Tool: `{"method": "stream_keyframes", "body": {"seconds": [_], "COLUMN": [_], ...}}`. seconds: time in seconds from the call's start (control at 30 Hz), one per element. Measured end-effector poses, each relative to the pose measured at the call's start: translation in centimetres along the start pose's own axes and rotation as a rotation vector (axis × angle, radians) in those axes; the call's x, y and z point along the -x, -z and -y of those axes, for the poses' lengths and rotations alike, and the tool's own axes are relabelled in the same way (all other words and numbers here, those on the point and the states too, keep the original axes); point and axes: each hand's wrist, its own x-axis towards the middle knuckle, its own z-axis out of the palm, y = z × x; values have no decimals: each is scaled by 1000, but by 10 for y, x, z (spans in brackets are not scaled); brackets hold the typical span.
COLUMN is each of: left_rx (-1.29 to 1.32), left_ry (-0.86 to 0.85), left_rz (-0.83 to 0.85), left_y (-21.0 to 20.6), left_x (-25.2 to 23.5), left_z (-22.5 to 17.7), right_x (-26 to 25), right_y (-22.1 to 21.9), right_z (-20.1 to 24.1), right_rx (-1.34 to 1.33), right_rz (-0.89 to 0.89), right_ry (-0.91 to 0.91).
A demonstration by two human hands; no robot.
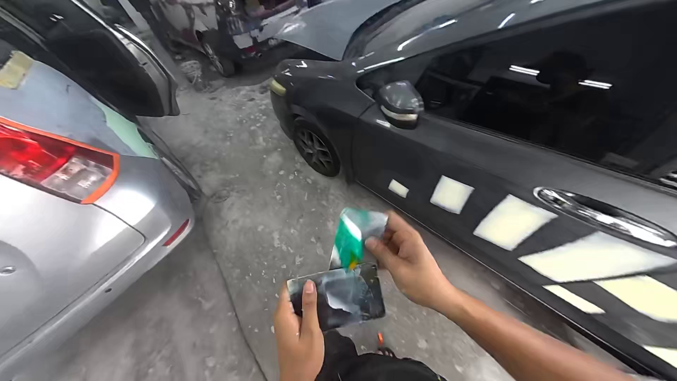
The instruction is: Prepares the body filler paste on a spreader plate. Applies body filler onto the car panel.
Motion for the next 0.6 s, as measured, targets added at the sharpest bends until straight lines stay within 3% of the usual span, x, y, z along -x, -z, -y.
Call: {"method": "stream_keyframes", "body": {"seconds": [0.07, 0.1, 0.17, 0.2, 0.27, 0.33, 0.5, 0.6], "left_rx": [8, 9, 73, 120, 234, 290, 319, 332], "left_ry": [-44, -46, 43, 121, 225, 277, 299, 317], "left_rz": [-63, -104, -218, -279, -371, -435, -504, -534], "left_y": [13, 18, 24, 26, 31, 39, 65, 74], "left_x": [-42, -60, -91, -105, -133, -158, -200, -228], "left_z": [12, 14, 13, 11, 14, 23, 41, 49], "right_x": [-42, -65, -109, -127, -143, -142, -201, -220], "right_y": [-7, -10, -23, -38, -83, -127, -156, -179], "right_z": [6, 14, 26, 26, 15, -7, -19, -30], "right_rx": [329, 593, 1009, 1078, 1017, 869, 718, 713], "right_rz": [288, 344, 187, 59, -5, 139, 45, 231], "right_ry": [172, 300, 465, 469, 386, 392, 396, 461]}}
